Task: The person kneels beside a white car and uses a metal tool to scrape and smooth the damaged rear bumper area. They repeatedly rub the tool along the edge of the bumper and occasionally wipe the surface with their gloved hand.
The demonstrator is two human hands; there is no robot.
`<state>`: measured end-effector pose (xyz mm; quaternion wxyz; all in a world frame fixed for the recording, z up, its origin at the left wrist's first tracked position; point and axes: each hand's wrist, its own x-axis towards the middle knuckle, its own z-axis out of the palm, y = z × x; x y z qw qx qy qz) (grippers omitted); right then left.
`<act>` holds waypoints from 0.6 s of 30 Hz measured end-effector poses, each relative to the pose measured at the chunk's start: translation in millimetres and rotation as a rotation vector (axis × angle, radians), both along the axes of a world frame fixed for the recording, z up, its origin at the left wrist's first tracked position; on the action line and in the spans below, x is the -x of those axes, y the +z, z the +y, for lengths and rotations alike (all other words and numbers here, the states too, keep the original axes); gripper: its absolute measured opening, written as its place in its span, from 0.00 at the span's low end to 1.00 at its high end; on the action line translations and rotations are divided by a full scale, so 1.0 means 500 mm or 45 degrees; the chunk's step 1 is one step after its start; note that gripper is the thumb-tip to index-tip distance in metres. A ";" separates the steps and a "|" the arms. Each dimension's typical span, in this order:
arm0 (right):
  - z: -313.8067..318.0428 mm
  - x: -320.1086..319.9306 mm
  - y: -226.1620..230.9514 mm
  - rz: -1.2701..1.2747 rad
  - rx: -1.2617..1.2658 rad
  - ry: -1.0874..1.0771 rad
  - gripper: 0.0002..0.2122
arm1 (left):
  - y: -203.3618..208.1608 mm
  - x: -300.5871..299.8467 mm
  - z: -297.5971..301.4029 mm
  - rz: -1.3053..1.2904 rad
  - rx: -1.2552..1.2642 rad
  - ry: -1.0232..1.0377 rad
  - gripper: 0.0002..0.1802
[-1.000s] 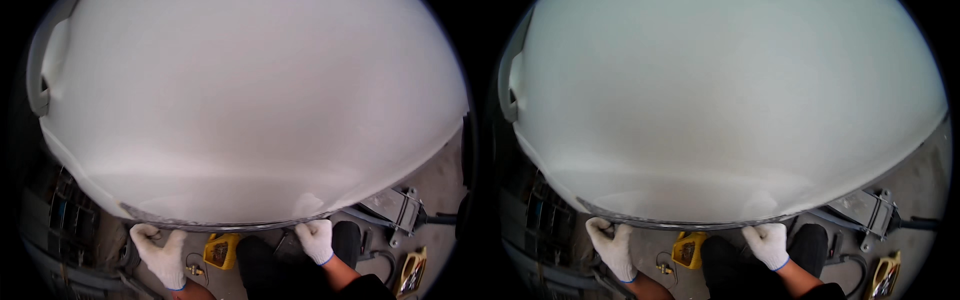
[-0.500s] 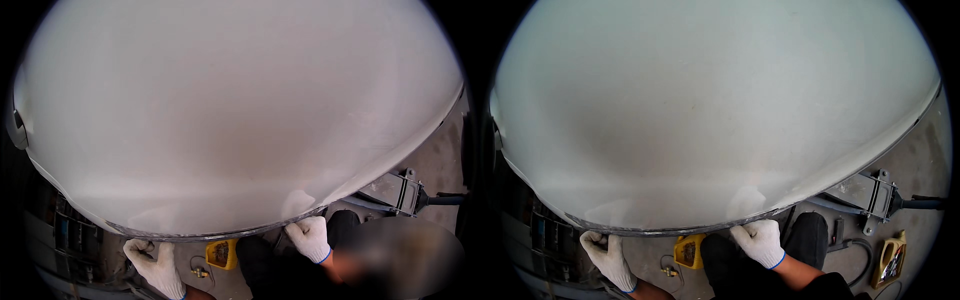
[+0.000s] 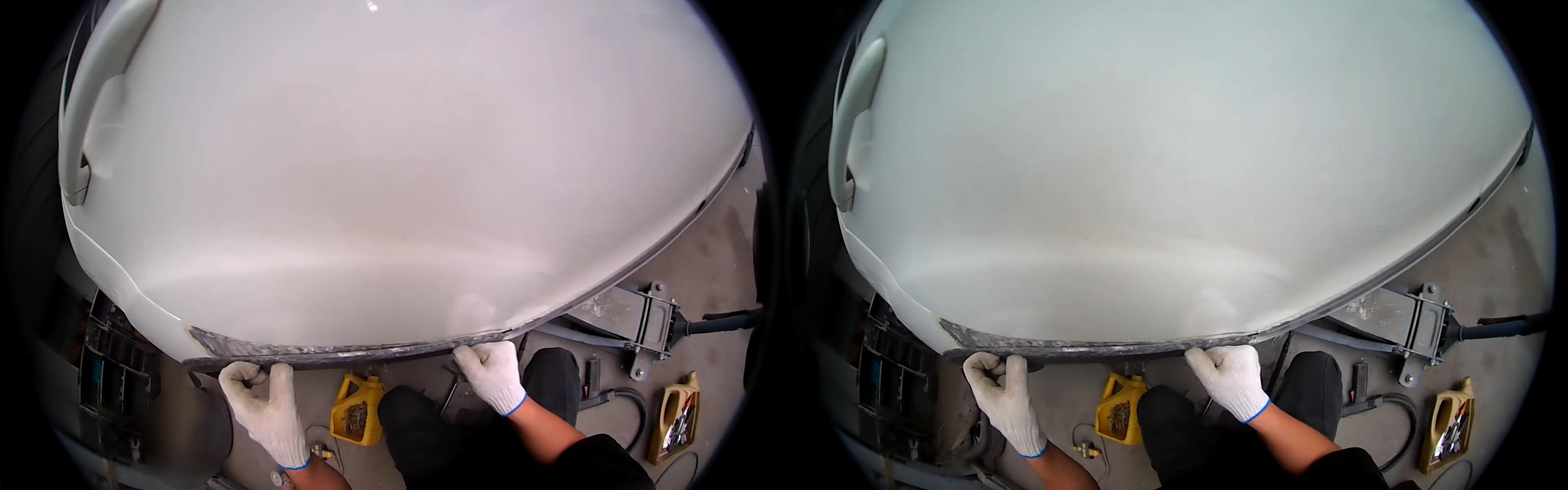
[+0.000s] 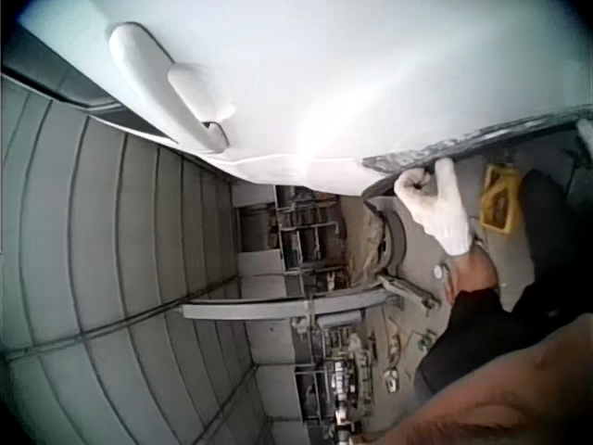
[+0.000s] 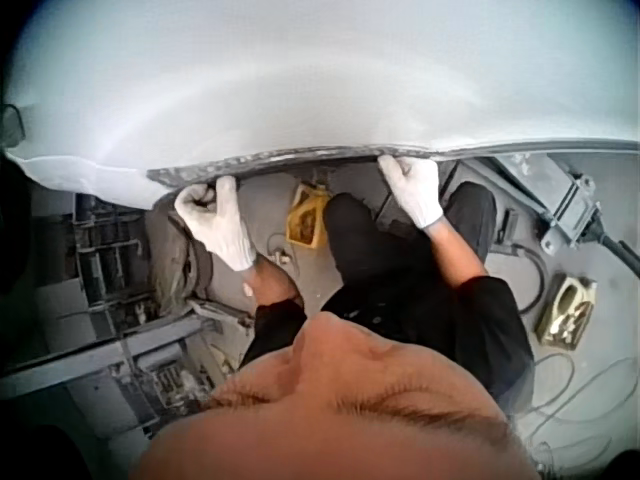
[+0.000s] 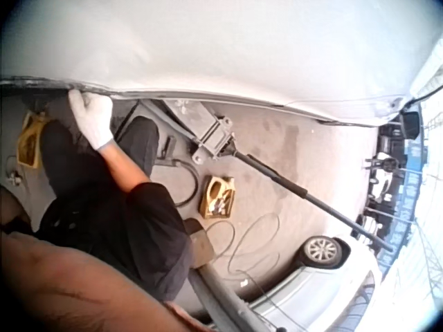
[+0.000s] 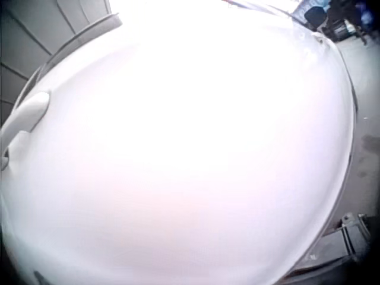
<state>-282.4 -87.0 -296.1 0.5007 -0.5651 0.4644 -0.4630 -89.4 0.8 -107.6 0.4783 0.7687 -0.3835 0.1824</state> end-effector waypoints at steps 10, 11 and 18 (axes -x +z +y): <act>0.017 0.008 0.033 0.051 -0.043 -0.040 0.22 | -0.041 0.007 -0.005 -0.454 0.065 -0.151 0.19; 0.020 0.009 0.038 0.067 -0.045 -0.036 0.22 | -0.041 0.006 -0.005 -0.471 0.064 -0.163 0.19; 0.049 -0.012 -0.022 0.322 0.184 0.175 0.21 | -0.128 -0.053 0.021 -0.063 0.311 -0.596 0.15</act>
